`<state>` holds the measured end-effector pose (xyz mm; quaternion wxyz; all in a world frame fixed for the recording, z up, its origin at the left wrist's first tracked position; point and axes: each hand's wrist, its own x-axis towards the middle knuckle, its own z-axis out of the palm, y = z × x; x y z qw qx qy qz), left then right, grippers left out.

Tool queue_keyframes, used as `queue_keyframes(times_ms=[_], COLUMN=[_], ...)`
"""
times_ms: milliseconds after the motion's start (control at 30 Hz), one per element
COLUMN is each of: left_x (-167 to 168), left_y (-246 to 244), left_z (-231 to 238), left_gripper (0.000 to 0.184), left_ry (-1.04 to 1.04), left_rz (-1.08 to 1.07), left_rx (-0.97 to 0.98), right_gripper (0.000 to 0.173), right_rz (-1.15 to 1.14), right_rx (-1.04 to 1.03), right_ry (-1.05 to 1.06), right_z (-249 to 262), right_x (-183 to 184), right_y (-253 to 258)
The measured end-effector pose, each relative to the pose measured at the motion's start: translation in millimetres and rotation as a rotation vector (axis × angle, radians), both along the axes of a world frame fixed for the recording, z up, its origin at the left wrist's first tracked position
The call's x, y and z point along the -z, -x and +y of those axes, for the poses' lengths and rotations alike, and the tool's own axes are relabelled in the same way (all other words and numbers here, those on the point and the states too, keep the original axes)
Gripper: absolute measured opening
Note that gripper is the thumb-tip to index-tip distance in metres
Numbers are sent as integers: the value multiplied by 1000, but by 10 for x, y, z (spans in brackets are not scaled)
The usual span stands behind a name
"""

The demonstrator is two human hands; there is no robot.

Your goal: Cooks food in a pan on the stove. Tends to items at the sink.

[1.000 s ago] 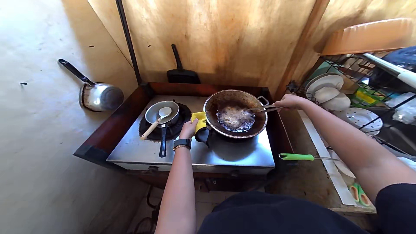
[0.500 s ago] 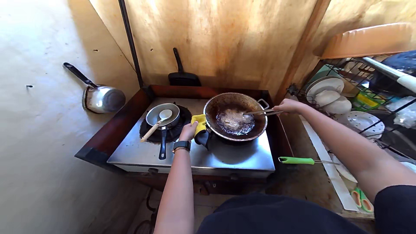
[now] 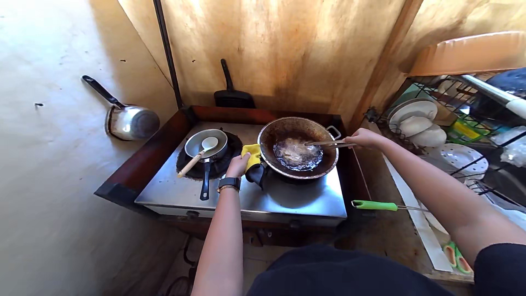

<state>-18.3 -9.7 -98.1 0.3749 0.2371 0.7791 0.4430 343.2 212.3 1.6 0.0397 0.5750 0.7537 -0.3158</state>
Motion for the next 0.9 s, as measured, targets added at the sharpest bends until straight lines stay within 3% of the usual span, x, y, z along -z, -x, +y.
queue_keyframes(times_ms=[300,900], left_x=[-28,-47], left_y=[6,2], left_z=[-11,-9], left_gripper=[48,47], left_ry=[8,21], left_rz=[-3,-13], left_rx=[18,9], right_gripper=[44,45], right_rz=[-65,-127], right_rx=[-48,-142], right_ry=[-55,-117], right_z=[97,507], right_x=[-244,-137], right_y=[-44,254])
